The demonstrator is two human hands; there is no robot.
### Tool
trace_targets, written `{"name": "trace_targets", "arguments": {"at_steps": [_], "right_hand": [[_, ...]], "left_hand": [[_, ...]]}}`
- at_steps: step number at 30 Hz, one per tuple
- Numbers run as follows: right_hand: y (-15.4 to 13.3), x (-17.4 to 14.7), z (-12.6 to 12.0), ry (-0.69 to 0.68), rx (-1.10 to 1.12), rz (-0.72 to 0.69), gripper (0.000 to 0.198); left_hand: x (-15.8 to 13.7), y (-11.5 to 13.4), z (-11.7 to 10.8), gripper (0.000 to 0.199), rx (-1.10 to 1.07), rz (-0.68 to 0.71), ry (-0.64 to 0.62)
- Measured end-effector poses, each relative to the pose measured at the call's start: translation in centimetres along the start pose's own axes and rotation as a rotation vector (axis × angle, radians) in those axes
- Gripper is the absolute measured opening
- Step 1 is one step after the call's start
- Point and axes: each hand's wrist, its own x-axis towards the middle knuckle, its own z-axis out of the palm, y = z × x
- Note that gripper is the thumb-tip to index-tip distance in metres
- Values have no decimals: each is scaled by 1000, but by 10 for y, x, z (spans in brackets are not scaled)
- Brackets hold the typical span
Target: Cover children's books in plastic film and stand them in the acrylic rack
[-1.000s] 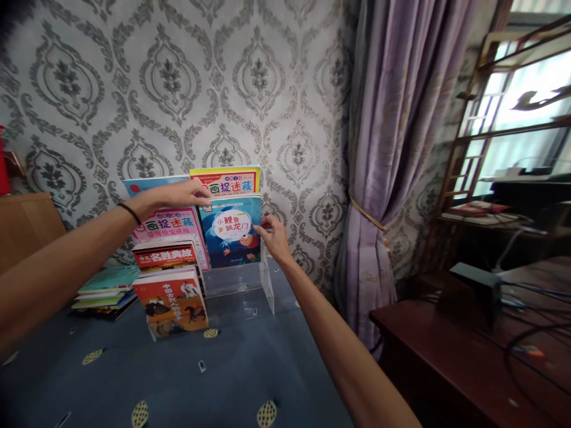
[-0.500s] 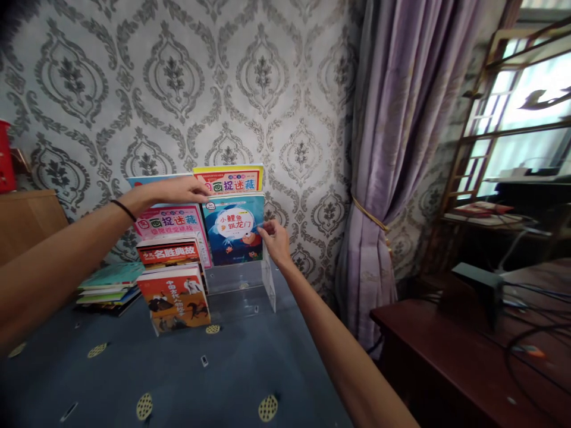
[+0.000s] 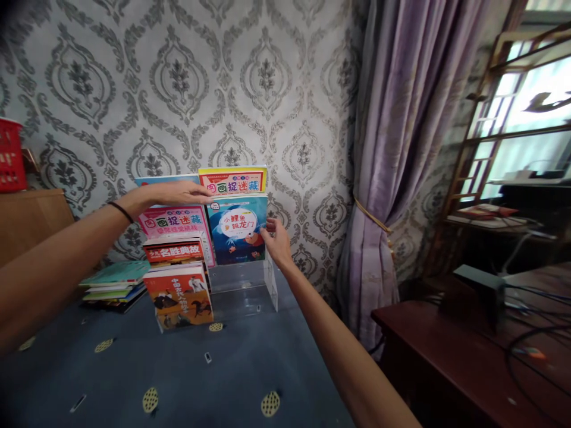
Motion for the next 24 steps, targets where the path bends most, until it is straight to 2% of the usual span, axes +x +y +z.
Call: {"name": "trace_targets", "arguments": {"at_steps": [3, 6, 17, 24], "right_hand": [[-2, 5, 1, -16, 102, 10, 53], [-3, 10, 3, -32, 183, 26, 56], [-3, 7, 1, -66, 205, 81, 42], [-4, 4, -1, -91, 187, 87, 43]], "left_hand": [[-12, -7, 3, 60, -20, -73, -67], [-19, -18, 10, 73, -11, -38, -40], [-17, -31, 30, 54, -18, -11, 148], [-17, -32, 29, 54, -16, -24, 133]]}}
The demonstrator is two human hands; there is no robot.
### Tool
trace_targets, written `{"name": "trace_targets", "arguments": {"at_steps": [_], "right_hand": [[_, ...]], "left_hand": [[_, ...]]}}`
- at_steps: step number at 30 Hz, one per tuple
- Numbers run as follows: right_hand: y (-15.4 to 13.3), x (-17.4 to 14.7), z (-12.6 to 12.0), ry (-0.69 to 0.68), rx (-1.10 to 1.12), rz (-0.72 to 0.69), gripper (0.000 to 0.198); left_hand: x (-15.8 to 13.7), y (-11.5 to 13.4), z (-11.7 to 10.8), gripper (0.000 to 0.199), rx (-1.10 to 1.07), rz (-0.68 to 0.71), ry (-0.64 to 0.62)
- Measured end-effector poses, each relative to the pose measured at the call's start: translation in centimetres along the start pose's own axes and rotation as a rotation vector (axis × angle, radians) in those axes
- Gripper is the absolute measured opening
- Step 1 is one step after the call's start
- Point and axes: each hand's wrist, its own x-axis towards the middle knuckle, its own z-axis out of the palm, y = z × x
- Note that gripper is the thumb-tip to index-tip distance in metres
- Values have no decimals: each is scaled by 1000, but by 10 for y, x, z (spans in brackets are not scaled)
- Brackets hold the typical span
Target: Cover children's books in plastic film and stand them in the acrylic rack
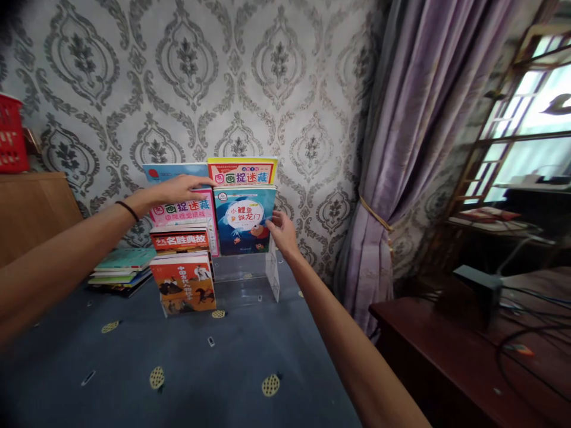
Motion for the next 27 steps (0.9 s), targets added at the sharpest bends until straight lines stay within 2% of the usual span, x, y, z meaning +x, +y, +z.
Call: {"name": "trace_targets", "arguments": {"at_steps": [6, 12, 16, 20, 22, 25, 27], "right_hand": [[4, -4, -2, -15, -24, -26, 44], [4, -11, -7, 48, -79, -16, 47], [-8, -21, -7, 146, -150, -36, 46], [-28, -36, 3, 228, -207, -95, 32], [-37, -45, 15, 178, -192, -103, 27], [-46, -60, 39, -1, -163, -103, 26], [-49, -68, 57, -116, -178, -126, 27]], "left_hand": [[-3, 1, -3, 58, -17, -28, -27], [-10, 3, -8, 59, -30, -27, -29], [-16, -1, -12, 59, -11, -51, -45], [-26, -9, -16, 60, -3, -91, -49], [-35, -12, -18, 60, 0, -114, -45], [-51, -16, -19, 57, -10, -137, -17], [-63, -18, -16, 52, -18, -143, 48]]}}
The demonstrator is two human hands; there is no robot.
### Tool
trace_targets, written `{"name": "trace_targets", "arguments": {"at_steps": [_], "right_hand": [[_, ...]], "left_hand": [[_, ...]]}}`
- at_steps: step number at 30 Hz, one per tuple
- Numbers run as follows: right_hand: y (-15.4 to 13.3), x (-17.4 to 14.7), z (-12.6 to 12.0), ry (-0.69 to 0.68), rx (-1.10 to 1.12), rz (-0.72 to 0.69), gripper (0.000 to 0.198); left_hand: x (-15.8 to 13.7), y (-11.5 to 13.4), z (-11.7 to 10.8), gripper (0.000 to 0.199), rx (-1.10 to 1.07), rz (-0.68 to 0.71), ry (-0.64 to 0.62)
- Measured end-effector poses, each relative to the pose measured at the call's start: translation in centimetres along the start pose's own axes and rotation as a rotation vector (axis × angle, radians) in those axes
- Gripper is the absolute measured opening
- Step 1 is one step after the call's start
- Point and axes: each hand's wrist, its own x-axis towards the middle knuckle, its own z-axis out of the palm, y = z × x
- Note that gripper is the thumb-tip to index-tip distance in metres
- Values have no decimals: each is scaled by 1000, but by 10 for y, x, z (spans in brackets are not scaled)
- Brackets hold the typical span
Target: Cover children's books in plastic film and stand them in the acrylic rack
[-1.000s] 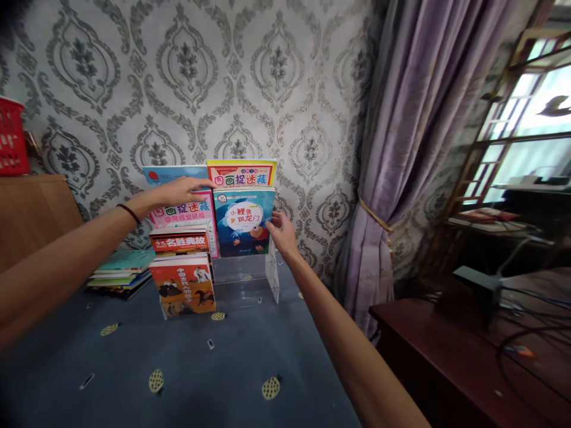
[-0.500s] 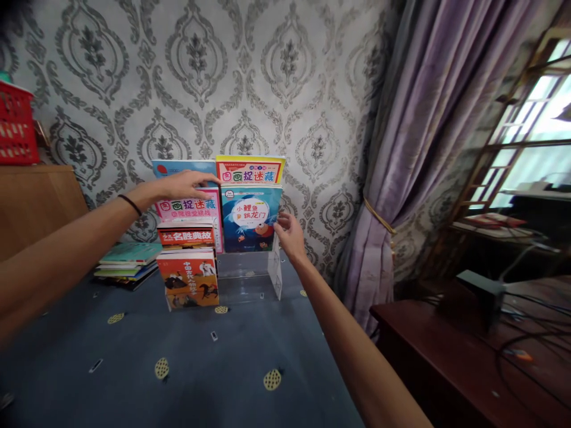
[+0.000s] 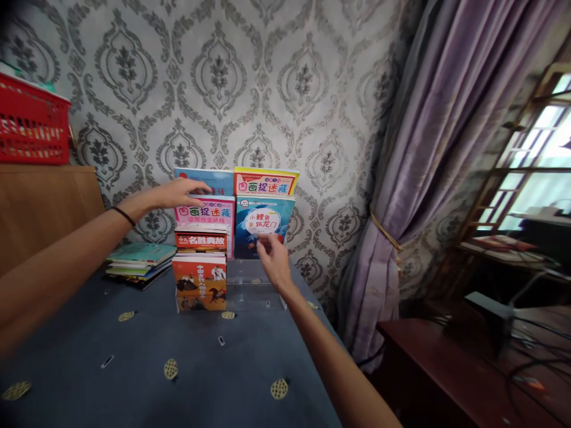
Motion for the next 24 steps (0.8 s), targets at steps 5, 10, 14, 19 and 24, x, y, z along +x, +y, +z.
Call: {"name": "trace_targets", "arguments": {"at_steps": [5, 10, 14, 19, 24], "right_hand": [[-6, -5, 41, -107, -41, -39, 47], [-2, -4, 64, -55, -56, -25, 55], [4, -2, 73, -38, -53, 8, 56], [8, 1, 81, -78, -10, -23, 53], [10, 4, 91, -89, -5, -12, 53]], "left_hand": [[-38, -7, 20, 46, 28, 9, 428], [-70, -12, 65, 43, -126, -169, 723], [-77, -24, 103, 53, -392, -332, 775], [-74, -35, 123, 36, -548, -352, 732], [-71, -41, 122, 26, -472, -313, 619]]}}
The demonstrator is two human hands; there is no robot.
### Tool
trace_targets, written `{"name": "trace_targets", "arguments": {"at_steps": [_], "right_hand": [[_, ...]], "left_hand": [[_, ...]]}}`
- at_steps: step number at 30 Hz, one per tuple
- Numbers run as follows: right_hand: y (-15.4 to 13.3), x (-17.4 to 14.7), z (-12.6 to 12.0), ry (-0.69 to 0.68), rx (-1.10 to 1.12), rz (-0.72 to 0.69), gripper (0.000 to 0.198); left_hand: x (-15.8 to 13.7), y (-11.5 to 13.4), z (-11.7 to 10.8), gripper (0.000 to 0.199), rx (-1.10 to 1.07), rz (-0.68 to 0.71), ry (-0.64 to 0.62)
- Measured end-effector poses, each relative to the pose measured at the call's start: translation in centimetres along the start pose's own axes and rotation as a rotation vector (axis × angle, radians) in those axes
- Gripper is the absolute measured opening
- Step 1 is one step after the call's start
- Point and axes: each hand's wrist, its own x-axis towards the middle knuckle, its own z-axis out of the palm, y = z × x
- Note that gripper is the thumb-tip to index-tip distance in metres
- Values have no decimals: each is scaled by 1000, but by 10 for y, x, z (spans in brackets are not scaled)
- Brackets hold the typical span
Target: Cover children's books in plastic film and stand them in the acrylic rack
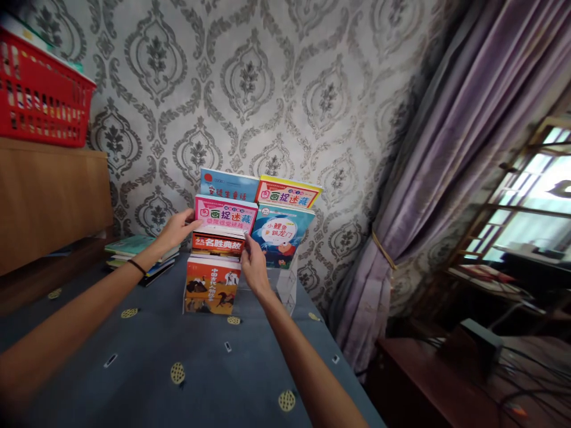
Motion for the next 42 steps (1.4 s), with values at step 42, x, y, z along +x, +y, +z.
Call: {"name": "trace_targets", "arguments": {"at_steps": [42], "right_hand": [[-34, 22, -51, 24, -221, -103, 35]], "left_hand": [[24, -10, -5, 27, 134, 5, -99]]}}
